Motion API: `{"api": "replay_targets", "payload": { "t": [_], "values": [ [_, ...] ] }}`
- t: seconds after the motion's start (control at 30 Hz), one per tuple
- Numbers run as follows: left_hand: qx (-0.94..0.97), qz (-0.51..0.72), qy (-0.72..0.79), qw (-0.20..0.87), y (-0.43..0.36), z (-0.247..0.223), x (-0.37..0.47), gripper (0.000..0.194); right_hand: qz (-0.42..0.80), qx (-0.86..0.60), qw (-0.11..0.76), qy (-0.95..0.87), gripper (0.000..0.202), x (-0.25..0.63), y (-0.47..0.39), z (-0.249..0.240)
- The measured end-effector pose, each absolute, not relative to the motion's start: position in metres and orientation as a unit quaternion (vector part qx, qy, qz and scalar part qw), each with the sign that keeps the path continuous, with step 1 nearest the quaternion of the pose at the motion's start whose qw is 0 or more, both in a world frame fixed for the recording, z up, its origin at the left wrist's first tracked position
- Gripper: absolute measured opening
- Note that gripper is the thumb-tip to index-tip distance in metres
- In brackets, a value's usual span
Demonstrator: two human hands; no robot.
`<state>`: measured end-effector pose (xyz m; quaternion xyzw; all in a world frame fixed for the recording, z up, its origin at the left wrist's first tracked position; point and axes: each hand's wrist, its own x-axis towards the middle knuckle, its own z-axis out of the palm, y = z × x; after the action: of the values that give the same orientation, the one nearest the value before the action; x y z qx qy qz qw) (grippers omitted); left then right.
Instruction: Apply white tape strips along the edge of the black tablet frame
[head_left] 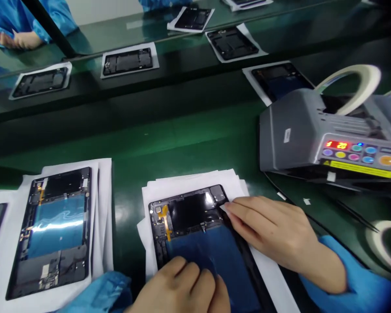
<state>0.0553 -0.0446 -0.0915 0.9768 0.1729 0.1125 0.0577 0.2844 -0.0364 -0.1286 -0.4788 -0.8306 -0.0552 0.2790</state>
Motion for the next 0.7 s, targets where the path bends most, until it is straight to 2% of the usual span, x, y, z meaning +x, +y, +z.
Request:
{"api": "replay_targets", "payload": {
  "t": [0.6, 0.7],
  "values": [
    [0.959, 0.129, 0.246, 0.060, -0.034, -0.094, 0.071, 0.004, -0.054, -0.498, 0.246, -0.830, 0.007, 0.283, -0.036, -0.135],
    [0.953, 0.120, 0.267, 0.076, -0.028, -0.092, 0.079, 0.002, -0.031, -0.502, 0.262, -0.823, 0.007, 0.285, -0.035, -0.134]
  ]
}}
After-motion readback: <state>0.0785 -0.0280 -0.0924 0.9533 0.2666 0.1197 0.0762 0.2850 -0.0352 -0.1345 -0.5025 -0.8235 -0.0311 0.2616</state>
